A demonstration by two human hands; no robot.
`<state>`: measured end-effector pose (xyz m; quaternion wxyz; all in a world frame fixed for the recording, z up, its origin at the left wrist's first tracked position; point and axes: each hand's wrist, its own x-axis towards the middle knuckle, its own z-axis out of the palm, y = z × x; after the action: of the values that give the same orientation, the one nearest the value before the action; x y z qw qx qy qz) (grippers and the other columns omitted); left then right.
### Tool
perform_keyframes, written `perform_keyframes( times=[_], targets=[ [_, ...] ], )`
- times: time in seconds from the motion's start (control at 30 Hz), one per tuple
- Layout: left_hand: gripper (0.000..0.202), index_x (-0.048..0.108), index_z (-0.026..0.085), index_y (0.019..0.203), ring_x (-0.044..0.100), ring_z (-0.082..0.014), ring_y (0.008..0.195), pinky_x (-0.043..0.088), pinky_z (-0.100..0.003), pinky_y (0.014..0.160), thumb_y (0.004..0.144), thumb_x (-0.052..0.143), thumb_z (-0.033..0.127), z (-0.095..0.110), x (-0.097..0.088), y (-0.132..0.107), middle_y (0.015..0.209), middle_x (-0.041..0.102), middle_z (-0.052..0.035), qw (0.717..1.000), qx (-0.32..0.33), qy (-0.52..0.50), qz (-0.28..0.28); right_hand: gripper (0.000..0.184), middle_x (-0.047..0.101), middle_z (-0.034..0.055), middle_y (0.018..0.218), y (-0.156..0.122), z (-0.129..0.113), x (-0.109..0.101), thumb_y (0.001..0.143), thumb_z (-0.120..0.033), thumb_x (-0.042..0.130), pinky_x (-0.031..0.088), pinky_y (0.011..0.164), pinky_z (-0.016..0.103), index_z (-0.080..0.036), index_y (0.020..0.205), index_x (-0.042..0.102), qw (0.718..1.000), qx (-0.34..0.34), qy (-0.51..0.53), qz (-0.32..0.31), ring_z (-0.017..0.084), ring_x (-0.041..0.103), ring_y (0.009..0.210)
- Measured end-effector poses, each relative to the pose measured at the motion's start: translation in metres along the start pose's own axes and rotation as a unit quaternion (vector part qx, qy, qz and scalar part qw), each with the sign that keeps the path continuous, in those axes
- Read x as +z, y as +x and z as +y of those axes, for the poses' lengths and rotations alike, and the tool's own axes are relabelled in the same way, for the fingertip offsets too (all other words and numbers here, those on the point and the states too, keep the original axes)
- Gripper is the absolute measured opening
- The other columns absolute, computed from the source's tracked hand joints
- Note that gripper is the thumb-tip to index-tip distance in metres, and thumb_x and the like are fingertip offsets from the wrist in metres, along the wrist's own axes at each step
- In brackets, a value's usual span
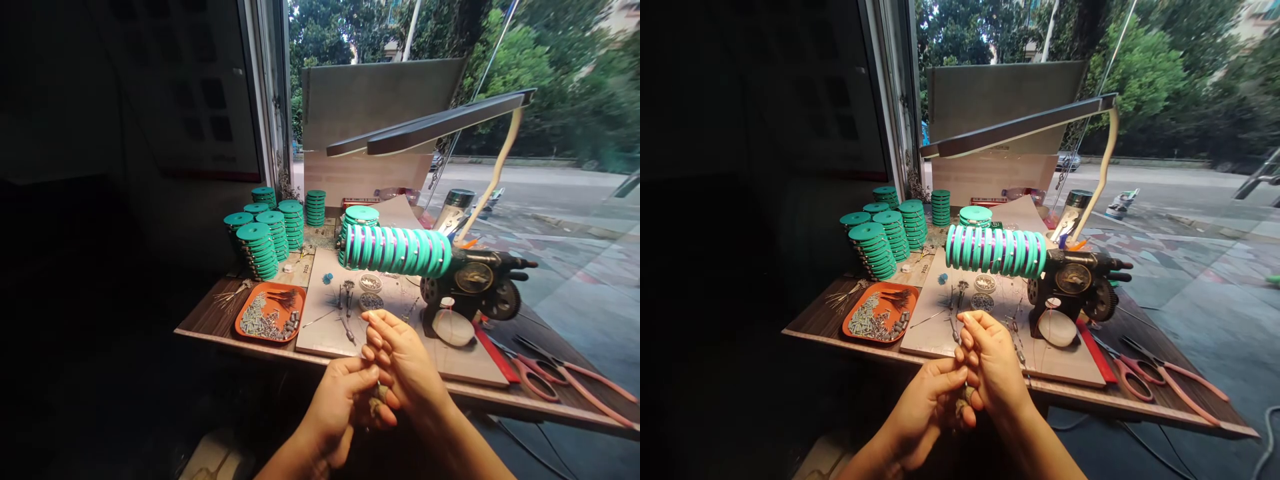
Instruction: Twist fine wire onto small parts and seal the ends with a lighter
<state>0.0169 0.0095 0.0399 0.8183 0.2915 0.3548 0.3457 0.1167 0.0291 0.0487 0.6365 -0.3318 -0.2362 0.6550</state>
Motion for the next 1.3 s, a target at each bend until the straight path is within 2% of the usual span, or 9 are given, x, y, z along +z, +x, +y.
perform_keyframes(
  times=[0.1,0.3,0.53,0.93,1.17,1.3],
  targets=[
    [0.019,0.062,0.009,0.067,0.056,-0.0081,0.037,0.041,-0.015,0.040,0.068,0.064,0.027,-0.002,-0.002,0.000,0.052,0.063,-0.0053,1.000,-0.001,-0.008,-0.001,0.021,0.043,-0.0098,0.045,-0.001,0.001,0.001,0.067,-0.030,0.074,0.023,0.029,0.010,-0.016,0.072,0.059,1.000,-0.006,0.004,0.008,0.001,0.038,0.033],
    [0.017,0.061,0.008,0.066,0.056,-0.0083,0.038,0.040,-0.016,0.040,0.069,0.065,0.025,-0.004,-0.004,-0.004,0.052,0.063,-0.0057,0.999,-0.012,-0.031,0.005,0.019,0.041,-0.0098,0.045,-0.003,0.001,0.003,0.066,-0.028,0.075,0.033,0.035,0.012,-0.016,0.070,0.061,1.000,-0.021,0.005,0.022,0.001,0.032,0.034],
    [0.019,0.062,0.009,0.067,0.056,-0.0089,0.039,0.039,-0.016,0.041,0.070,0.064,0.028,-0.009,-0.006,-0.008,0.053,0.064,-0.0054,0.999,-0.021,-0.034,0.010,0.020,0.039,-0.0107,0.044,-0.004,0.004,0.006,0.065,-0.028,0.075,0.033,0.036,0.013,-0.016,0.068,0.060,0.999,-0.030,0.004,0.039,0.000,0.025,0.033],
    [0.021,0.063,0.008,0.067,0.057,-0.0091,0.040,0.041,-0.016,0.040,0.068,0.067,0.029,-0.012,-0.010,-0.012,0.054,0.064,-0.0063,0.999,-0.030,-0.041,0.003,0.021,0.038,-0.0094,0.046,-0.005,0.004,0.008,0.064,-0.030,0.075,0.033,0.038,0.014,-0.016,0.069,0.061,0.998,-0.041,-0.004,0.042,0.002,0.026,0.037],
    [0.032,0.061,0.008,0.075,0.057,-0.0077,0.041,0.044,-0.017,0.044,0.067,0.069,0.038,-0.018,-0.014,-0.008,0.060,0.064,-0.0058,0.998,0.011,-0.052,-0.027,0.021,0.038,-0.0093,0.046,-0.004,0.002,0.005,0.064,-0.031,0.075,0.030,0.037,0.013,-0.016,0.069,0.061,0.998,-0.046,-0.007,0.032,0.003,0.027,0.038],
    [0.033,0.056,0.011,0.073,0.054,-0.0061,0.036,0.040,-0.015,0.039,0.068,0.068,0.040,-0.022,-0.019,-0.006,0.060,0.064,-0.0054,0.998,0.017,-0.043,-0.038,0.020,0.039,-0.0089,0.046,-0.003,0.001,0.003,0.067,-0.031,0.074,0.032,0.038,0.014,-0.016,0.070,0.062,0.999,-0.046,-0.010,0.022,0.003,0.025,0.038]
  ],
)
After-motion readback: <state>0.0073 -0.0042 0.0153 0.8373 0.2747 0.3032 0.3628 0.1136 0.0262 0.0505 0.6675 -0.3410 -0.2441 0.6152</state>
